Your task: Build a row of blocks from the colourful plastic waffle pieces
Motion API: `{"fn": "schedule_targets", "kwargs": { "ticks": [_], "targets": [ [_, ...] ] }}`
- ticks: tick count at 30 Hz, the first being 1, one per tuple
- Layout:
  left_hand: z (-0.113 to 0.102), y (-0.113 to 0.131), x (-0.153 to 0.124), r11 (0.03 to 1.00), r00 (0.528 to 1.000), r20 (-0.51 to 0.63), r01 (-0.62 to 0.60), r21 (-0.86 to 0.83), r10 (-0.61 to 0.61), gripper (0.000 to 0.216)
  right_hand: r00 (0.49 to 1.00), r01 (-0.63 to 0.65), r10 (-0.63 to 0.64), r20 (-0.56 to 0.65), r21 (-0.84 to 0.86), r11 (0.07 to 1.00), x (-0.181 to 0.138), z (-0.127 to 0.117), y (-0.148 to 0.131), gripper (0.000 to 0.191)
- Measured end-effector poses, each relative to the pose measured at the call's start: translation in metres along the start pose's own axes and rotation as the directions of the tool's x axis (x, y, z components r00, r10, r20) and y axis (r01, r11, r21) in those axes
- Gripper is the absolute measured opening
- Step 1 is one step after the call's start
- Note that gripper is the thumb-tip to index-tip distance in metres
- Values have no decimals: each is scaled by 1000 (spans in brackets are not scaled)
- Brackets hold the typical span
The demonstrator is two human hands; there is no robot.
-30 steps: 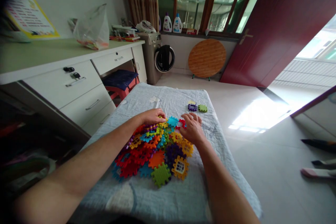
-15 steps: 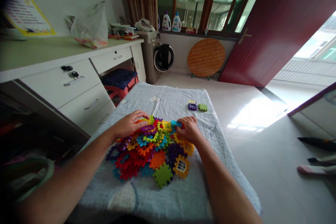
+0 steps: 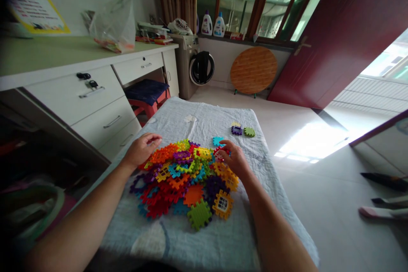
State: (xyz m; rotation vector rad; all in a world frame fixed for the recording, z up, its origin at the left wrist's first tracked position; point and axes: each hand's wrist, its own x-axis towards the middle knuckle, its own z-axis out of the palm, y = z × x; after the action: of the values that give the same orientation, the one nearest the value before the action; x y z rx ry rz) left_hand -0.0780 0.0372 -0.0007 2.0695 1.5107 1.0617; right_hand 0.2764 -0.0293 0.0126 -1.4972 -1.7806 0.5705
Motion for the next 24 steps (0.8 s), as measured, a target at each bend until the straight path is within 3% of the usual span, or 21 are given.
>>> {"fn": "schedule_targets", "kwargs": {
  "ticks": [4,7,11,15,18,24],
  "targets": [
    [5,-2,0,998,998,33,57,-29,-56,32,972,-48,79,-220,143,988,1,-10,10,27],
    [8,0,-1,998,997,51,58,-24,-57,33,938,-80,121,-326,136,987,2,-20,20,27],
    [8,1,-2,997,996,58,67,-38,-64,32,967,-96,108,-230,61,993,2,-24,27,24],
    [8,2,-2,997,996,63,62,-50,-59,31,995,-39,23,-93,-172,984,1,-19,29,22],
    [8,1,-2,998,996,67,57,-38,-54,30,997,4,-30,-69,-349,937,0,-19,30,23],
    [8,-1,-2,998,996,72,55,-35,-52,30,999,-8,-8,-34,-446,895,-5,-32,27,34]
  ]
}}
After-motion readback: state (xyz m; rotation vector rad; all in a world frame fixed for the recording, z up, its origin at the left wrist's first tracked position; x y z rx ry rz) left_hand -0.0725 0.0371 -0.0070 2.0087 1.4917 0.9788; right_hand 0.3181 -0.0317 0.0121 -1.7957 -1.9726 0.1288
